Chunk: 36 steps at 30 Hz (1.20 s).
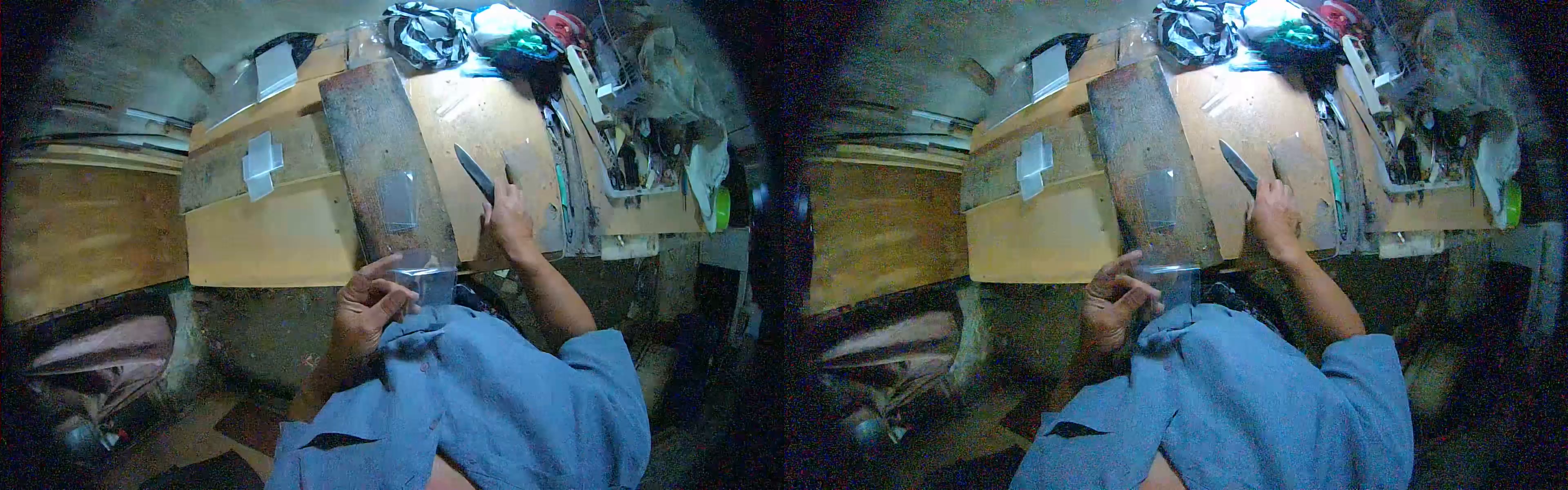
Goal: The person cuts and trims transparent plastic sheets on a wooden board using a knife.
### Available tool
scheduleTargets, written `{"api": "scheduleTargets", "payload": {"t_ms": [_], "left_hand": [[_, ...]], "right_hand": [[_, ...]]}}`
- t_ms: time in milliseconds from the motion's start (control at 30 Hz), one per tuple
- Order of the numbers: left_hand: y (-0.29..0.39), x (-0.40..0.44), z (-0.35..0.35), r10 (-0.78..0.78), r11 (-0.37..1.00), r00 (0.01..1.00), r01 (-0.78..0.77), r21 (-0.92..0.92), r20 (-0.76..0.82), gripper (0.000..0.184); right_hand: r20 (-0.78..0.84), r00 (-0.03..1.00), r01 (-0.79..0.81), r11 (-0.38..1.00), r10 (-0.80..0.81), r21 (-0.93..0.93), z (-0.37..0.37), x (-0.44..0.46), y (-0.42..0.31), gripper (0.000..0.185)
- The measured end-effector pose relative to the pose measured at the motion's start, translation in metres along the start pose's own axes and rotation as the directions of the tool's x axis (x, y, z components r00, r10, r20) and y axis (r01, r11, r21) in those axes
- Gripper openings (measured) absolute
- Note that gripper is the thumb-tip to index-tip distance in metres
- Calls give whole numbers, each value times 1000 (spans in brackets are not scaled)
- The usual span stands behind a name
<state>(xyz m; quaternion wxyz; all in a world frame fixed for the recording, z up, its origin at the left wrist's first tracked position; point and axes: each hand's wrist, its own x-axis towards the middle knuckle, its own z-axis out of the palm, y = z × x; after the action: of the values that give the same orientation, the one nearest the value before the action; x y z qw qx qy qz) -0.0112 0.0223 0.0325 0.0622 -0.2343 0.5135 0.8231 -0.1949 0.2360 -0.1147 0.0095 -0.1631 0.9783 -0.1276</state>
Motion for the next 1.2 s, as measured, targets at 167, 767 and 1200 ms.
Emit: {"api": "scheduleTargets", "payload": {"t_ms": [167, 767, 1200], "left_hand": [[5, 4, 6, -45, 996, 999, 47, 78, -19, 44], [-13, 20, 0, -87, 996, 996, 87, -17, 14, 63], [-13, 17, -5, -121, 992, 992, 120, 26, 37, 56]], "right_hand": [[298, 948, -165, 630, -110, 759, -55, -11, -33, 33], [659, 641, -701, 50, -394, 712, -106, -37, -66, 16], [409, 911, -404, 295, 49, 866, -107, -8, -36, 15]]}}
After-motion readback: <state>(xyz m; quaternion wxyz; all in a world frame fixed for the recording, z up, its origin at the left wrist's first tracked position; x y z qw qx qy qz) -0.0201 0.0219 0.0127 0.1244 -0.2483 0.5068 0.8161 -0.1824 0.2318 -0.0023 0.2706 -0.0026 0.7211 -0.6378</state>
